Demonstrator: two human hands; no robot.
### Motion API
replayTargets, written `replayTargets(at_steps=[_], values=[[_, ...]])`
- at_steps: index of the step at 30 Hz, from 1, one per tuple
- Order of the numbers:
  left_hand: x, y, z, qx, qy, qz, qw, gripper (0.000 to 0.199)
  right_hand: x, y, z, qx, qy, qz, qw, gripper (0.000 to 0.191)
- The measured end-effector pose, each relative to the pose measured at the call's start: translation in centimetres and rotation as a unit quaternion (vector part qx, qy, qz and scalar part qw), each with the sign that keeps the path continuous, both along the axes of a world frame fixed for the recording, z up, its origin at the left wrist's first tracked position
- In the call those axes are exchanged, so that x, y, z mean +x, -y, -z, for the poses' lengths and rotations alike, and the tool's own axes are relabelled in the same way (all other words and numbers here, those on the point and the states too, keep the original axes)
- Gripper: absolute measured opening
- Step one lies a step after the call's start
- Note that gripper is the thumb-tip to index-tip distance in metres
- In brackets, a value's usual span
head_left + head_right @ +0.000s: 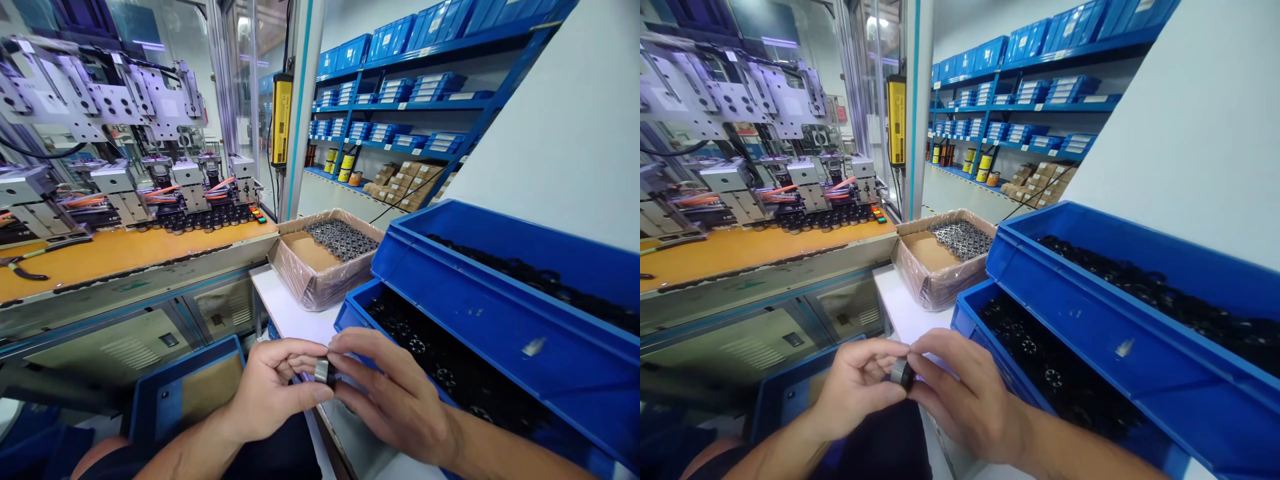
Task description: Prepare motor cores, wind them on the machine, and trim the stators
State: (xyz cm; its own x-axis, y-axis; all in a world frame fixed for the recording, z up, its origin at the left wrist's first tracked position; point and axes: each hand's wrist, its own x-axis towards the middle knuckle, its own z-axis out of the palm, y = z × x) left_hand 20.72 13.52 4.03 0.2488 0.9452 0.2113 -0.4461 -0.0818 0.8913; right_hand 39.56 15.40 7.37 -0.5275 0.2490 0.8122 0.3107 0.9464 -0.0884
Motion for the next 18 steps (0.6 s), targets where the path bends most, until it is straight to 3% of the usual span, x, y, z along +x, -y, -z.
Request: replayTargets(at_steps=[5,12,18], values=[[-0.09,0.06,-0.08,-0.008,-0.003,-0.009,1.0,0.038,-0.2,0.02,-0.09,-0.009,0.006,0.009,1.0,0.019],[-0.34,-0.02,-0.71,-0.064,0.047,0.068,0.995,0.033,-0.09,-0.12,0.41,0.007,0.024,0.001,1.0,0.021],[-0.68,-0.05,-0.93,-0.089,0.048,0.088,0.991,0.032,-0.36,-0.01,0.64,-0.002,0.026,-0.03,0.999,0.026]])
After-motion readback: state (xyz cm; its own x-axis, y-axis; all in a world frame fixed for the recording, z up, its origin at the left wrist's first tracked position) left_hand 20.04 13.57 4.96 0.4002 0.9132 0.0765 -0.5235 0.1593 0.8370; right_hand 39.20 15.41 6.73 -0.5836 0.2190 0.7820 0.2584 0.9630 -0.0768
